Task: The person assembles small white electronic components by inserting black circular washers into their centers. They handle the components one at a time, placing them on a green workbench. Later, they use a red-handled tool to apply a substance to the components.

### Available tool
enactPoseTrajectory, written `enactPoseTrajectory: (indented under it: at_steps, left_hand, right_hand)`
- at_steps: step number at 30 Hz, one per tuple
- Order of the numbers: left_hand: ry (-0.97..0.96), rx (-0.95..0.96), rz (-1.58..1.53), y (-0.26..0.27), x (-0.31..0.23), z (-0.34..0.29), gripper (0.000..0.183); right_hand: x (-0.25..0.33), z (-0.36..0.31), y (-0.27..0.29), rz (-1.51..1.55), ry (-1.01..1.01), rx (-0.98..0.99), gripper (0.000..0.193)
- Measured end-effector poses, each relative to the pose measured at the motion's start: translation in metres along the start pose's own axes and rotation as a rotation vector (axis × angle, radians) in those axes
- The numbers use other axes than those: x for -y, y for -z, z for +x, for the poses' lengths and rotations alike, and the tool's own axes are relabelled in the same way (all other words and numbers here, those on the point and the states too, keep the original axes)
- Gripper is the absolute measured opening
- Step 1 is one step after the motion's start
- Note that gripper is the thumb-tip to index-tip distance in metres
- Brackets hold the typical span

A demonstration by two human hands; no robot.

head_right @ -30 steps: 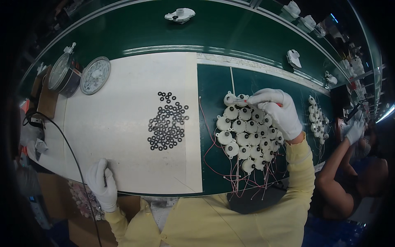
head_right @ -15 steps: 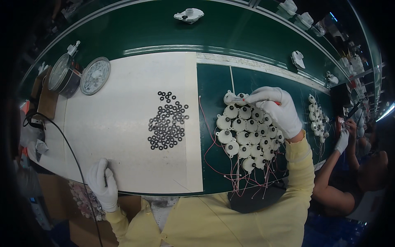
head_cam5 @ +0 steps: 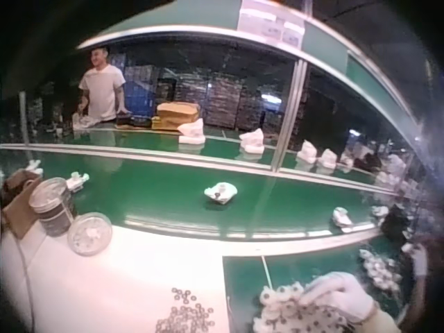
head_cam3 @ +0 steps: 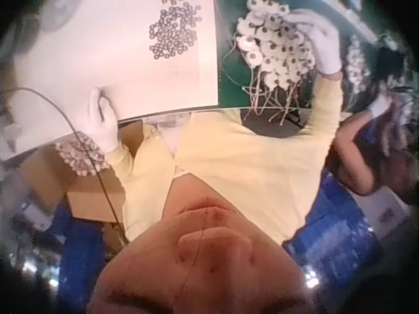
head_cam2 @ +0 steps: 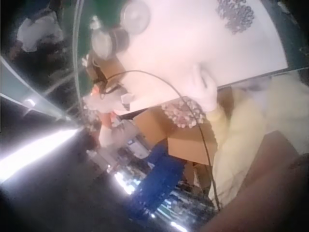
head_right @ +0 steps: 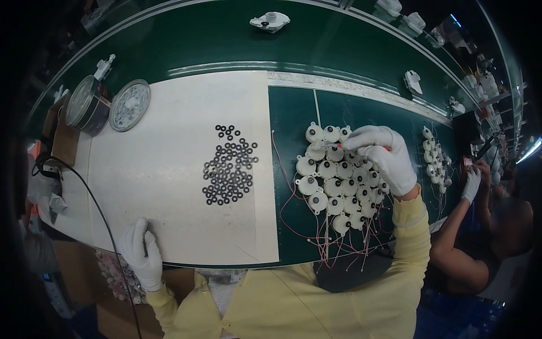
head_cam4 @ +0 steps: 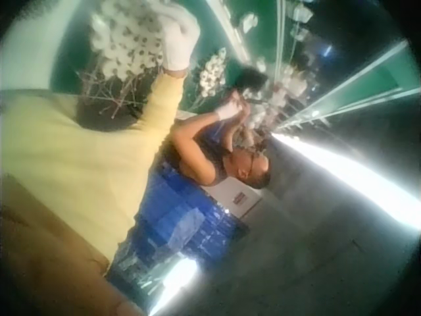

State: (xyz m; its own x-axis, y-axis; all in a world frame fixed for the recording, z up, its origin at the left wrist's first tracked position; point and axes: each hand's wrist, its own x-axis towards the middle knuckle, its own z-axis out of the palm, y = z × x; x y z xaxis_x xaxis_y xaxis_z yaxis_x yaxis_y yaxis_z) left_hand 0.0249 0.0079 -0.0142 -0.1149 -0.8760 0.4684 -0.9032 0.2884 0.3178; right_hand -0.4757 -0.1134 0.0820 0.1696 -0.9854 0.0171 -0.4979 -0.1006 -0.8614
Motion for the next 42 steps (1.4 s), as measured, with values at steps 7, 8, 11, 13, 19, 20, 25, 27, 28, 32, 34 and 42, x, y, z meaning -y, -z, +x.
enactPoseTrajectory:
  at_steps: [7,8,11,13,19,20,25,27,28,32,34,42]
  left_hand:
    - [-0.01,-0.018,0.005,-0.001,0.0,0.0,0.04]
    - [-0.008,-0.018,0.012,0.0,-0.001,0.0,0.04]
    - [-0.003,-0.014,0.022,0.0,-0.002,-0.001,0.04]
    - [0.004,-0.005,0.022,0.0,-0.001,-0.001,0.04]
    - [-0.017,-0.037,0.032,-0.001,-0.002,-0.001,0.04]
    - [-0.037,-0.053,0.044,-0.001,-0.002,0.001,0.039]
    - [-0.088,-0.071,0.033,-0.001,-0.004,0.011,0.038]
    - [-0.098,-0.082,0.028,-0.001,-0.005,0.012,0.038]
    - [-0.102,-0.087,0.025,-0.001,-0.005,0.012,0.038]
    - [-0.096,-0.074,0.021,-0.001,-0.004,0.012,0.039]
    - [-0.104,-0.094,0.037,-0.002,-0.003,0.01,0.039]
    - [-0.073,-0.047,-0.002,0.0,-0.002,0.009,0.04]
  right_hand:
    - [-0.002,-0.001,-0.006,0.039,0.01,0.002,0.035]
    - [-0.003,-0.001,-0.006,0.026,0.021,-0.002,0.035]
    - [-0.01,-0.004,-0.001,0.029,-0.006,0.01,0.028]
    - [-0.012,-0.008,0.0,0.024,-0.04,-0.021,0.028]
    - [-0.007,-0.008,0.0,0.017,0.006,-0.065,0.033]
    - [-0.007,-0.007,0.0,0.007,0.02,-0.066,0.032]
    - [-0.004,-0.004,-0.005,0.052,0.01,0.006,0.032]
    - [-0.003,-0.005,-0.003,0.0,0.033,0.004,0.031]
    - [-0.003,-0.008,-0.001,-0.036,0.042,-0.01,0.031]
    - [-0.019,-0.021,0.01,0.053,0.02,-0.128,0.028]
    - [-0.014,-0.025,0.006,0.233,-0.089,-0.156,0.028]
    - [-0.005,-0.024,-0.015,0.26,-0.277,-0.158,0.042]
